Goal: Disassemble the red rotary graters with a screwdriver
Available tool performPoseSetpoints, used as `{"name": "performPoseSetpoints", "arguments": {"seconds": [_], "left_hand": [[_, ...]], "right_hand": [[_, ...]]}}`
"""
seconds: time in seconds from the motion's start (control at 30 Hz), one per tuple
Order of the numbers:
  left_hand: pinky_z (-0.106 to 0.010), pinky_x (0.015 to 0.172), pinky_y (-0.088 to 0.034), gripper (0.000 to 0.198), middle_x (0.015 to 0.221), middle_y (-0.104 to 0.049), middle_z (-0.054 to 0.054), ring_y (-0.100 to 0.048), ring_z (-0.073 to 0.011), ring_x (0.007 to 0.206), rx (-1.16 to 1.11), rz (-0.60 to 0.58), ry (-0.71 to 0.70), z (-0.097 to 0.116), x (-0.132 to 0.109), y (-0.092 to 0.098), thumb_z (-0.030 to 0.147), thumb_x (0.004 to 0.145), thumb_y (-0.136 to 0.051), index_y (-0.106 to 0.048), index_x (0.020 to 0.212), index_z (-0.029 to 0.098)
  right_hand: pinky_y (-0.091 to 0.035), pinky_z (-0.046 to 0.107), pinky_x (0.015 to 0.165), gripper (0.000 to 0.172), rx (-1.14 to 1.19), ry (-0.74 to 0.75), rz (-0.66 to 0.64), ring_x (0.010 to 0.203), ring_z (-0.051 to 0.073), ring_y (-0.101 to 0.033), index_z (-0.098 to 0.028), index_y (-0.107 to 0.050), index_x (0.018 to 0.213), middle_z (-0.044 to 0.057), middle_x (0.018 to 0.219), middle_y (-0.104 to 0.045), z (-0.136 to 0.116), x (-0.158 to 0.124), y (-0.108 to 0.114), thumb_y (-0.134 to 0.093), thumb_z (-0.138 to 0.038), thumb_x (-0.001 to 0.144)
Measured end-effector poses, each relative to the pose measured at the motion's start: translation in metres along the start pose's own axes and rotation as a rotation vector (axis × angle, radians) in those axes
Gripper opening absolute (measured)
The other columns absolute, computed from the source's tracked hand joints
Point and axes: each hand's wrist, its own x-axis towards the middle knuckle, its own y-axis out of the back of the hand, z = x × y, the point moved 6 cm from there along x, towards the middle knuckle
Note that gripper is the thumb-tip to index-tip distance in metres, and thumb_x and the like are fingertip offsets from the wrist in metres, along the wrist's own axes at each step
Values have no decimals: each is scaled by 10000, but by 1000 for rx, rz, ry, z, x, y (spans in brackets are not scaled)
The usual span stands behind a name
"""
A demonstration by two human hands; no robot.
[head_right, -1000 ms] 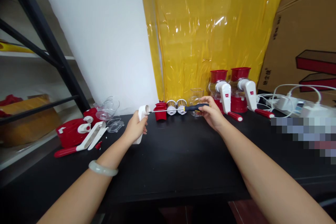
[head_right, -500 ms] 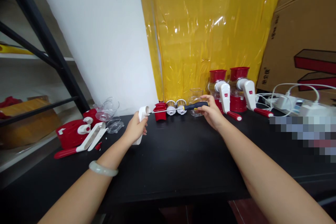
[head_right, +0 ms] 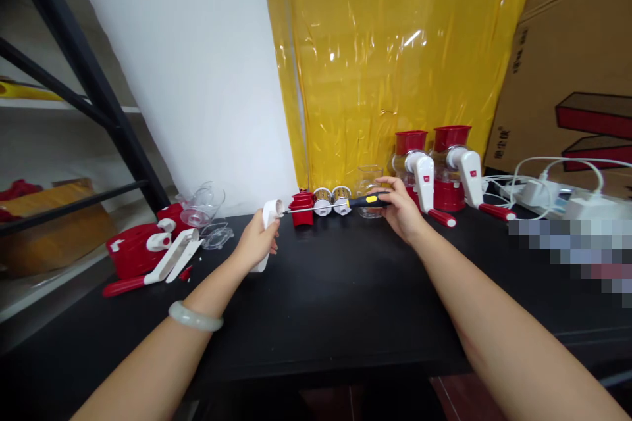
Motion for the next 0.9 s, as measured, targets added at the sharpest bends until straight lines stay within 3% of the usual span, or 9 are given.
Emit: {"name": "performPoseSetpoints", "arguments": {"seconds": [0.1,0.17,0.27,0.4,0.5,0.63,0.73,0.8,0.9], "left_hand": [[-212,414,-489,202,684,-559,38,-586,-118,442,7,-17,-10,2,-1,-1,287,891,-511,-461,1069,205],[-216,416,-495,187,683,-556,36,-591,-121,447,12,-17,-10,3,-1,0,286,892,-504,-456,1054,206],[-213,422,-495,174,682,-557,36,-586,-115,447,12,-1,-2,2,0,1,295,888,-509,-457,1029,207],[-214,433,-491,217,678,-568,39,-576,-112,441,4,-3,1,1,-1,0,306,878,-531,-468,1062,211],[-214,436,-491,221,669,-561,43,-580,-115,445,2,-15,-6,2,-1,-2,304,876,-533,-472,1067,212],[-207,424,-488,192,684,-554,41,-578,-107,445,-1,-13,4,1,-1,-1,295,879,-526,-462,1039,211],[-213,414,-488,183,691,-555,37,-576,-111,438,-3,-1,2,1,0,0,296,886,-516,-461,1037,208],[-221,417,-492,195,690,-561,33,-581,-118,441,-4,-2,-9,1,0,0,296,891,-508,-465,1057,204],[-227,425,-497,222,688,-568,32,-585,-123,446,-1,-20,-17,2,-2,-2,296,892,-507,-471,1091,203]], "right_hand": [[-474,333,492,359,-262,-65,51,490,191,-560,-243,-580,868,-7,537,-556,6,2,7,-533,-597,830],[-425,310,446,375,-402,-43,75,415,159,-476,-237,-592,821,-25,483,-489,8,4,10,-545,-609,834],[-494,288,540,266,-285,63,77,595,153,-581,-270,-589,905,-19,730,-616,2,3,8,-702,-444,738],[-560,332,698,375,-32,77,-14,859,192,-651,-303,-555,986,-8,929,-663,-3,0,-1,-724,-317,651],[-540,338,581,283,-133,18,41,709,208,-642,-258,-573,894,28,765,-660,-1,1,3,-627,-509,775],[-404,286,431,428,-533,-18,103,466,157,-495,-218,-549,680,13,505,-516,3,1,11,-548,-619,829],[-448,274,492,231,-363,46,88,566,152,-545,-239,-570,771,-2,668,-592,-1,0,8,-660,-451,751],[-520,303,604,244,-131,85,46,735,177,-617,-272,-573,882,-8,831,-634,-5,0,3,-684,-356,682],[-539,355,645,244,-24,44,20,787,215,-645,-271,-567,894,14,821,-641,-5,1,1,-630,-434,723]]}}
